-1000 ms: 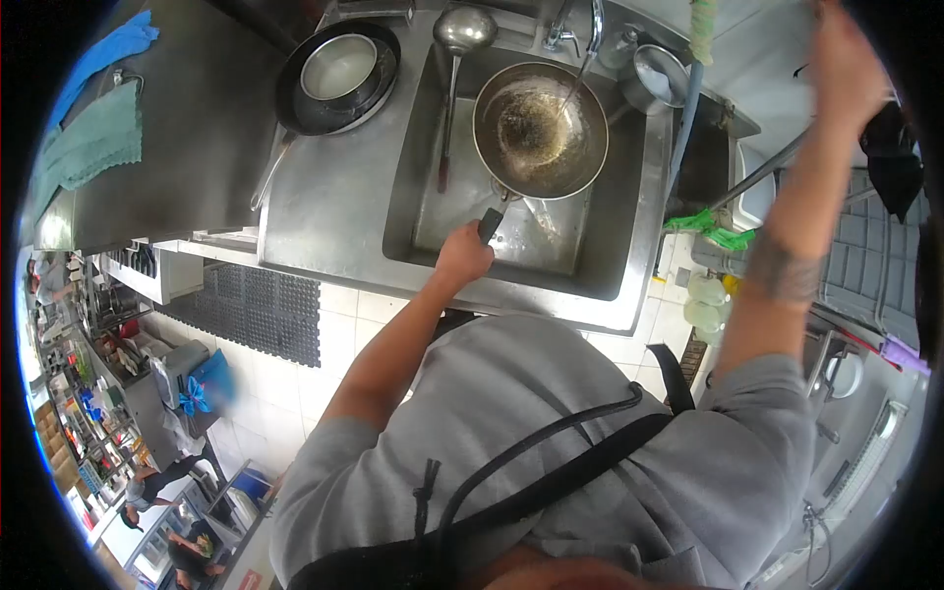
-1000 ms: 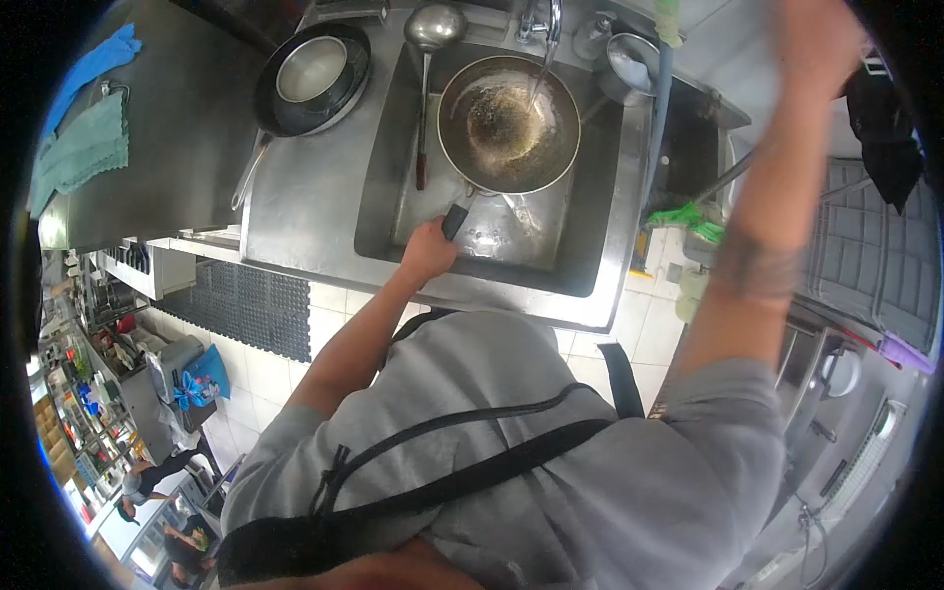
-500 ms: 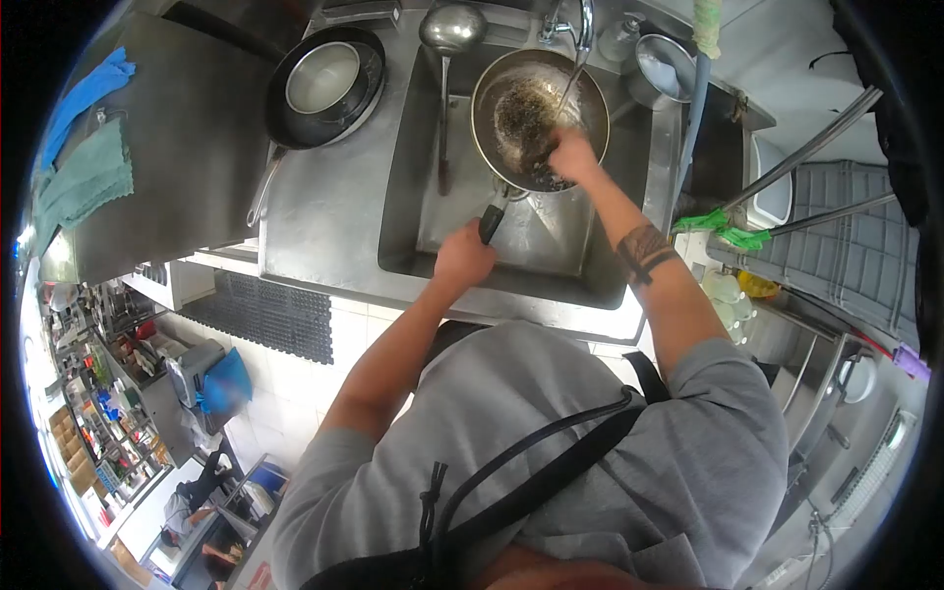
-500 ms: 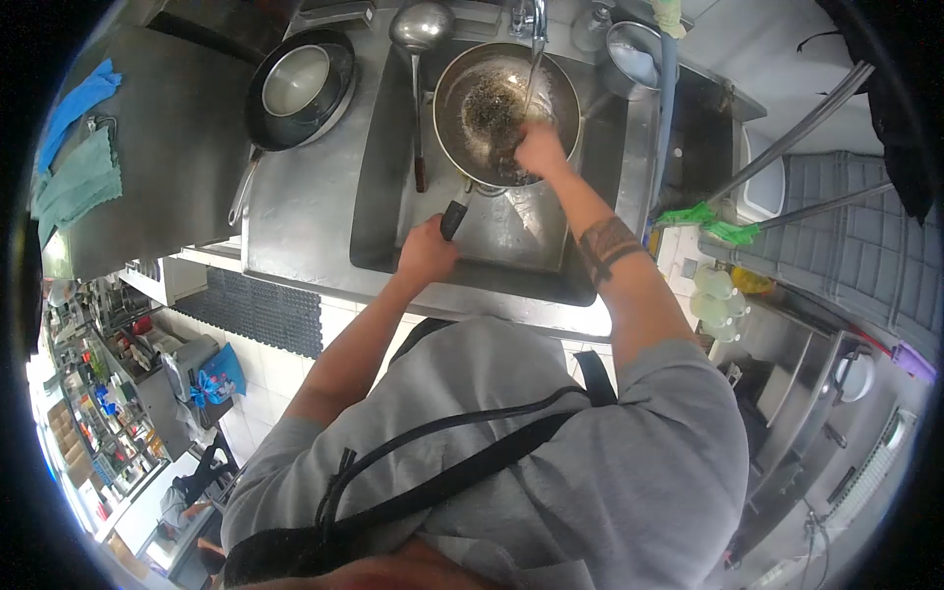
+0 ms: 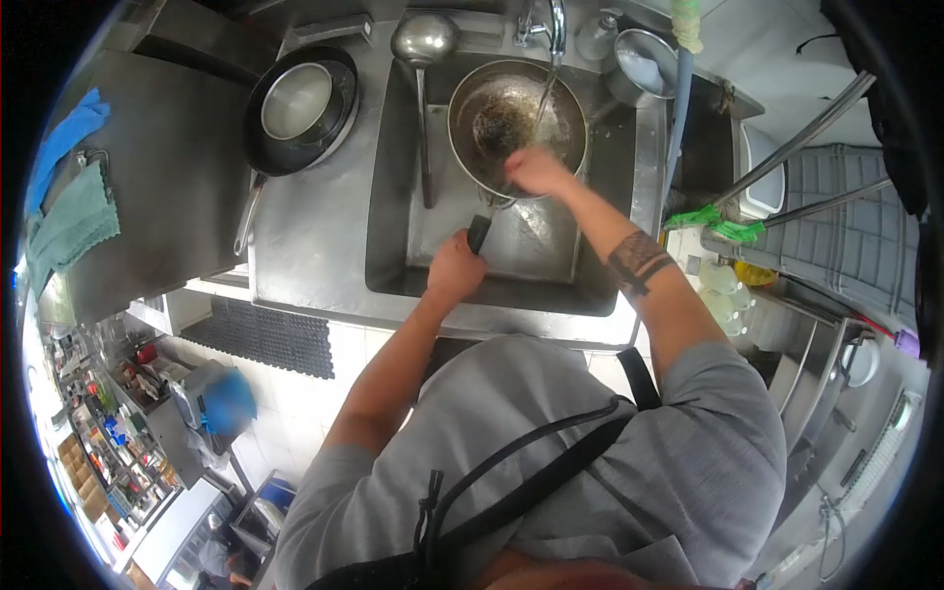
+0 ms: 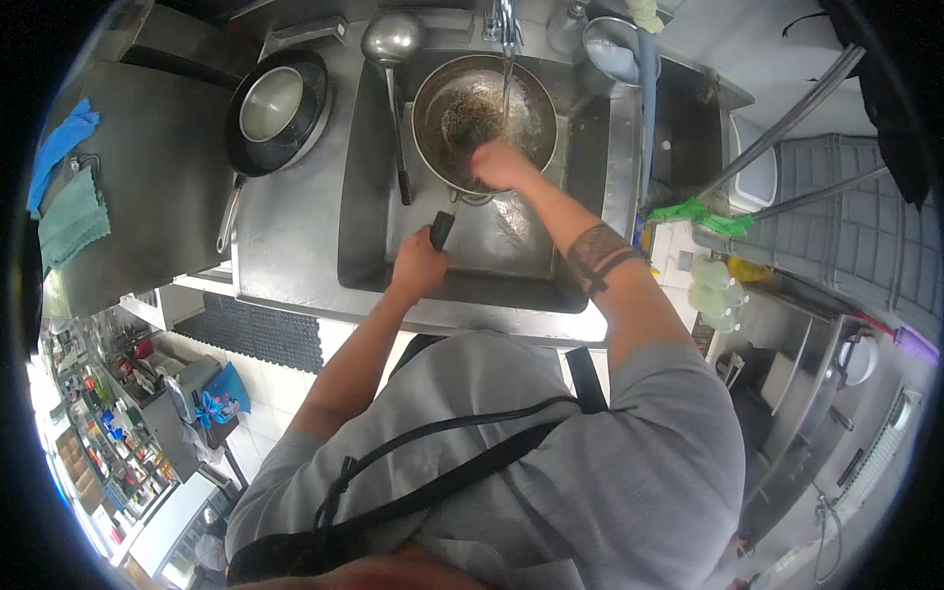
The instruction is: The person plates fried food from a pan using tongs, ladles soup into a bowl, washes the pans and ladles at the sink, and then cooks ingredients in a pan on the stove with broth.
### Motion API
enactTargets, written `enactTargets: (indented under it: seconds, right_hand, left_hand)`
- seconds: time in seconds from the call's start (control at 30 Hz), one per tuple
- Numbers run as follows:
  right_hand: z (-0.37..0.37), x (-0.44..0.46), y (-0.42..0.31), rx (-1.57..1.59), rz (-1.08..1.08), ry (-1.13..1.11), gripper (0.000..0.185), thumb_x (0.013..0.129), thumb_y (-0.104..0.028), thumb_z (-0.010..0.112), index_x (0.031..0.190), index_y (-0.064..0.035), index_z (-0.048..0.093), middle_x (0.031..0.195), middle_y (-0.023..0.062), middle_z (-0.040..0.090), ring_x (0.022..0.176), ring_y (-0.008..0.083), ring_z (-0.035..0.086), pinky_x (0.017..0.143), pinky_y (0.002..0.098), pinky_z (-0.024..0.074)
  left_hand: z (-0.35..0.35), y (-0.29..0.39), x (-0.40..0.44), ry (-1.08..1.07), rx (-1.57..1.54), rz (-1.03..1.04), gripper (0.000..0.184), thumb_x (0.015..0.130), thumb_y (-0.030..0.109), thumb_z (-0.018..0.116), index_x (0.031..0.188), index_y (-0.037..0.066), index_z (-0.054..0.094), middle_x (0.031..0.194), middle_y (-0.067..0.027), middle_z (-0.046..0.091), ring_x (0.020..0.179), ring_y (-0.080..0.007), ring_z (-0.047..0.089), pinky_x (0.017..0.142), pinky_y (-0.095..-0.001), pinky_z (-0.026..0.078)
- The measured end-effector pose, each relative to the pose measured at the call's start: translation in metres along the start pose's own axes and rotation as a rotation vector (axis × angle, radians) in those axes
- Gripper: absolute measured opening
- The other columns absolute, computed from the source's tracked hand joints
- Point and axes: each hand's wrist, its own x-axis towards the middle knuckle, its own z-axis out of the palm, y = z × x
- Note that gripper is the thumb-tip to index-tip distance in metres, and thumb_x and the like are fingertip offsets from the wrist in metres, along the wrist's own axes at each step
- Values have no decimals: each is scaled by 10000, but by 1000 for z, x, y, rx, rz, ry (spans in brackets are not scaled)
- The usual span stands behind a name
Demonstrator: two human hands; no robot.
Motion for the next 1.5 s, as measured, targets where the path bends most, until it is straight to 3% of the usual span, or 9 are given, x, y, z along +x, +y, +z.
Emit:
enactTargets:
  seconds: [0.17,0.27,0.47,0.7,0.83,1.03,1.2,1.4,1.5]
  right_hand:
    - [-161,29,32,-154,-84,1043,279,821,-71,577,1059,-55,721,1011,203,727,963,386,699,867,481,549]
    - [-232,117,151,-685,305,414,441,810,-177,595,1237,-114,687,1263,166,678,1176,386,633,976,487,506]
    - [-238,122,145,-870,473,310,304,844,-144,595,1113,-50,702,1168,194,694,1128,394,644,957,487,509]
    - [-187,41,38,-712,287,1223,363,853,-124,673,1127,85,556,1059,236,662,925,335,700,843,436,592]
    - [-79,-27,2,-292,-266,881,554,783,39,627,1313,18,466,1238,247,532,1191,457,514,1032,482,420]
    - [167,9,136,439,222,229,548,862,-177,734,1300,-49,429,1228,273,554,1202,459,533,1008,492,453]
    - [184,7,139,-297,48,152,373,819,-256,725,1153,-88,722,1223,233,610,1111,403,602,997,458,488]
    - [198,53,188,-335,315,140,277,805,-146,676,1071,-90,729,1179,205,655,1107,355,627,950,438,527]
    - [187,15,157,-267,83,42,292,843,-84,594,1108,-110,713,1154,181,679,1108,366,649,987,441,533]
  left_hand:
    - [-14,-8,29,-116,126,-72,350,844,145,555,1166,19,606,1121,-246,685,1088,-459,637,938,-536,513]
    - [-10,-20,39,-102,264,-83,307,861,136,564,1152,51,611,1066,-230,702,1048,-433,671,906,-524,540]
    - [-12,-54,34,-98,532,-87,181,930,162,554,1091,108,617,1071,-175,719,983,-379,715,806,-482,589]
    - [-19,-56,38,-141,442,-121,235,914,142,556,1133,105,634,1088,-191,714,1025,-394,698,855,-491,569]
    - [-5,-53,51,-186,366,-130,302,899,139,558,1186,101,643,1129,-207,706,1083,-407,675,922,-493,546]
    - [23,-56,67,-270,300,-207,354,874,146,582,1219,96,642,1181,-214,690,1149,-399,650,968,-492,523]
    - [47,-79,82,-343,255,-198,338,880,150,571,1187,24,629,1235,-232,663,1162,-411,640,987,-508,509]
    - [62,-85,90,-299,275,-210,368,853,135,588,1192,1,636,1214,-256,663,1178,-414,630,1000,-495,501]
    - [57,-86,93,-333,251,-190,375,838,145,585,1176,6,667,1168,-280,672,1154,-422,638,998,-486,503]
